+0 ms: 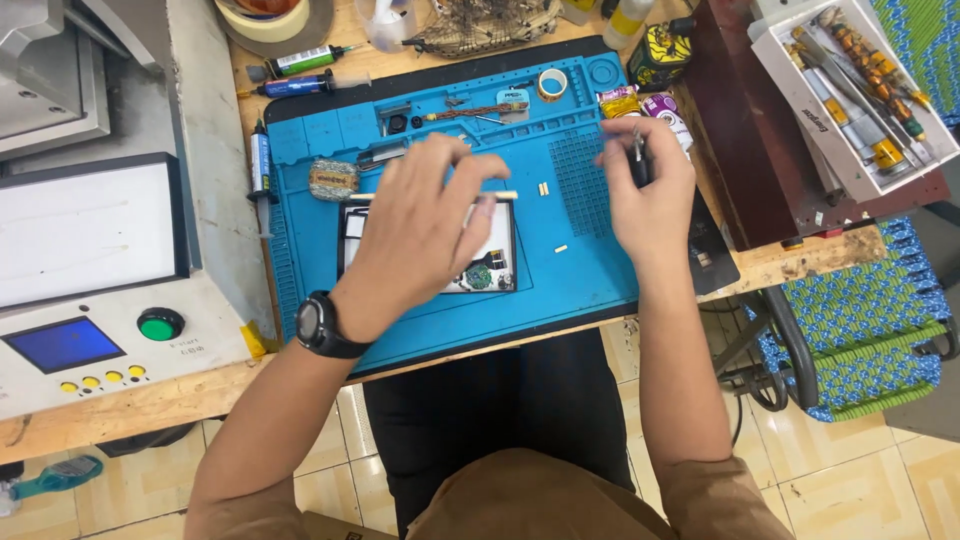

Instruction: A technician performs delicate repairs on a smartphone, including component assembly and applying adhesive to the screen frame.

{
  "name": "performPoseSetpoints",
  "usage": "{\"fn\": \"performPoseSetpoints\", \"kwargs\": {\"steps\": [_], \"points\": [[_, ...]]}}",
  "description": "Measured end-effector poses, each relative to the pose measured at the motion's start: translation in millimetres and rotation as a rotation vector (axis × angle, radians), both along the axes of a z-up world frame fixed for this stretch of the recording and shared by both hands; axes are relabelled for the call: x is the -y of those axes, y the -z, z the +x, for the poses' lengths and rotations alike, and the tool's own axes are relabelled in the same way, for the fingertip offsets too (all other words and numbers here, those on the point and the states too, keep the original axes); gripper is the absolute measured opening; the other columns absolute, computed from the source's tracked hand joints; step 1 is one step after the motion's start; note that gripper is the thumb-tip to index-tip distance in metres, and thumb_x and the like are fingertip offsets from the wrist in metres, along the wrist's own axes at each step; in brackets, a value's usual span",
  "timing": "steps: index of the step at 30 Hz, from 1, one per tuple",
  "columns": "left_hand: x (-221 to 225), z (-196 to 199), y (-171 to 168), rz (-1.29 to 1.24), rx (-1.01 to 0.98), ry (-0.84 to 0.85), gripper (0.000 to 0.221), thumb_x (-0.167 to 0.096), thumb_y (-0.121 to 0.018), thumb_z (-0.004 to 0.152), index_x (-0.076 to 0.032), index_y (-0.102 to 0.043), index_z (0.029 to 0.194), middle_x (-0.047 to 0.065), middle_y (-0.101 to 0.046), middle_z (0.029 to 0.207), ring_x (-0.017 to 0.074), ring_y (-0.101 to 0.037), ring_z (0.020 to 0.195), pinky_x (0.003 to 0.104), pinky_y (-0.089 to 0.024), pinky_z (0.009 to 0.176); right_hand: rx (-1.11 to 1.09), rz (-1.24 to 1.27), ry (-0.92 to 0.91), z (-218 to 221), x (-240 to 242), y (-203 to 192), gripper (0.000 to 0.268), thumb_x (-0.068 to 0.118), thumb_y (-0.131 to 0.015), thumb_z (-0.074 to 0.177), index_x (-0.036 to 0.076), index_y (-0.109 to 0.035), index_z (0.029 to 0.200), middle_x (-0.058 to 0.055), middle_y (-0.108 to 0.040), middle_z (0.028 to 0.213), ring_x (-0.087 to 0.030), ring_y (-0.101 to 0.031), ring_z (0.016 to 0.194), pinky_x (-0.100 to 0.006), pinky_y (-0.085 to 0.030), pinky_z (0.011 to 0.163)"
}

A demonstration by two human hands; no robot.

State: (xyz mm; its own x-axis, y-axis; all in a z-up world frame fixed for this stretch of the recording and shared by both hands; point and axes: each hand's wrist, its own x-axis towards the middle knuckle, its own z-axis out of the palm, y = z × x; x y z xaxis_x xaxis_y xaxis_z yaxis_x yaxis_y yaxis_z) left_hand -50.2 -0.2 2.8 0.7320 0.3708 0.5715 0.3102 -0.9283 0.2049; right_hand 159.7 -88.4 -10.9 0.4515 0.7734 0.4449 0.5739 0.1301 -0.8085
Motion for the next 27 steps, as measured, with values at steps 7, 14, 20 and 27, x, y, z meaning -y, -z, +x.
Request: {"fn": "performPoseSetpoints", "kwargs": {"steps": [7,14,20,27], "points": [[-10,-3,-13,0.127,0.051,-0.025,0.014,-0.016,-0.042,0.101,-0.017,-0.054,0.108,-0.011,-0.027,0.084,0.0077,-0.027,0.067,0.028,-0.024,0.057,0.112,-0.15,-0.277,-5,25,-18,0.011,0.0,-0.066,0.083,0.003,-0.066,0.094,-0.017,-0.066,0.082,-0.033,-0.065,0.083,-0.044,-0.049,0.076],[3,-11,-25,-0.012,0.139,0.018,0.018,-0.013,-0.051,0.097,-0.015,-0.059,0.113,-0.007,-0.038,0.077,0.0139,-0.04,0.053,0.028,-0.038,0.049,0.544,-0.428,-0.368,-19,46,-14,0.011,0.012,-0.066,0.082,0.006,-0.066,0.091,-0.011,-0.064,0.086,-0.033,-0.063,0.087,-0.041,-0.045,0.076],[3,-20,-36,-0.264,0.224,0.05,0.021,-0.012,-0.049,0.098,-0.013,-0.061,0.116,0.0,-0.047,0.074,0.018,-0.053,0.052,0.029,-0.046,0.044,0.575,-0.61,-0.361,-23,32,-34,0.012,0.014,-0.059,0.087,0.008,-0.065,0.095,-0.009,-0.065,0.083,-0.03,-0.065,0.087,-0.038,-0.046,0.075],[-1,-21,-42,-0.305,0.181,-0.011,0.02,-0.005,-0.052,0.094,-0.009,-0.066,0.108,0.003,-0.049,0.08,0.0226,-0.057,0.058,0.034,-0.05,0.05,0.142,-0.25,-0.298,-11,-30,-68,0.013,0.01,-0.07,0.081,0.011,-0.067,0.095,-0.007,-0.067,0.08,-0.019,-0.064,0.08,-0.033,-0.049,0.075]]}}
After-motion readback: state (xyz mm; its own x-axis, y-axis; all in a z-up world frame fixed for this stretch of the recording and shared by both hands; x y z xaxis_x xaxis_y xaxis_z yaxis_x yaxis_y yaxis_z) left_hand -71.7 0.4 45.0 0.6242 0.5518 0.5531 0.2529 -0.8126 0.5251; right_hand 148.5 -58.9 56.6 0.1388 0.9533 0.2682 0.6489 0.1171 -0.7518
